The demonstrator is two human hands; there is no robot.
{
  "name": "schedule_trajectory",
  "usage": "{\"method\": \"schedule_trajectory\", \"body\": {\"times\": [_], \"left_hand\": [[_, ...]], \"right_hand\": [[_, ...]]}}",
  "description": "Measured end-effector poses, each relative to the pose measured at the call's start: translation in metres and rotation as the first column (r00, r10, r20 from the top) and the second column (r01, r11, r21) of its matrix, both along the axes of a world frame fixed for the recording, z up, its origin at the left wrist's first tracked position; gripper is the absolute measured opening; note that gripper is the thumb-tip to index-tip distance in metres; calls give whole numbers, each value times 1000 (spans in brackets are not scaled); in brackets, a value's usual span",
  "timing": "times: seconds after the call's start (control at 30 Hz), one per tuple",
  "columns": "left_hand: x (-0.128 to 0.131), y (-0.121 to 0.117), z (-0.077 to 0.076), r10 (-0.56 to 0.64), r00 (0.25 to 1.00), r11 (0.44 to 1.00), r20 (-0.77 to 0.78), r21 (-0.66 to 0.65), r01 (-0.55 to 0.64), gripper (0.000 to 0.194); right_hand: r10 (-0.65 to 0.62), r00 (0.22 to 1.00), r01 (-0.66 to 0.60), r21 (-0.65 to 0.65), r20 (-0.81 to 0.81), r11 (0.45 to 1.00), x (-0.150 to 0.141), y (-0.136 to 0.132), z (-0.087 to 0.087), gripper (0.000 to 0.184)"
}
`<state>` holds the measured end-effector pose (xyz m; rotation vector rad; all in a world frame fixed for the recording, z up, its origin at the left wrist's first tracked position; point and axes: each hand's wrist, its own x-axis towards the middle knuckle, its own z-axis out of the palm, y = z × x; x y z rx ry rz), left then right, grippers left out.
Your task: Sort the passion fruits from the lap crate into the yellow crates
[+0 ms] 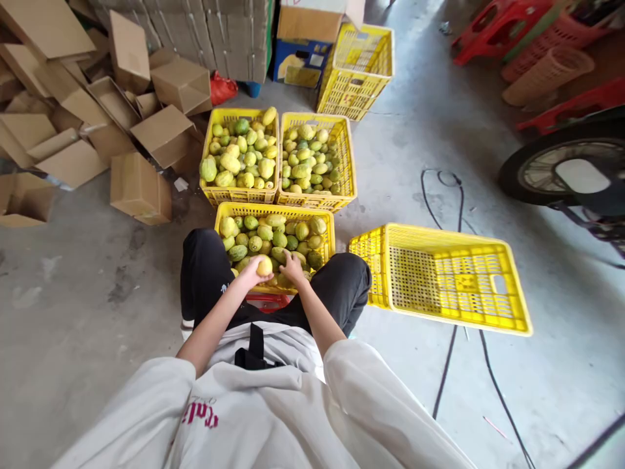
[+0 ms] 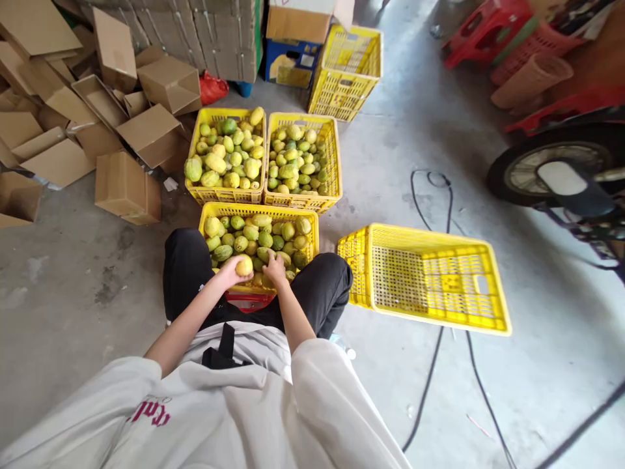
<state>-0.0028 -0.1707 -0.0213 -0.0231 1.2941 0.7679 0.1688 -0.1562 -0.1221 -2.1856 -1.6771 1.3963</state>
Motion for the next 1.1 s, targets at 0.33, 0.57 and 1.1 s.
{"method": "schedule_trajectory", "body": {"times": [0.33,0.57,1.1], "left_hand": [[41,121,70,-231,936,608,-266,712,352,61],[-2,-25,-26,-528,407,684,-745,-89,724,42],[3,-29,-72,-715,344,617,-608,-319,720,70]], "right_hand": [[-42,996,43,17,-76,999,5,-2,4,91],[-14,998,15,28,-55,999,1,1,-10,82],[-201,968,199,-23,-150,980,3,11,-30,76]]}}
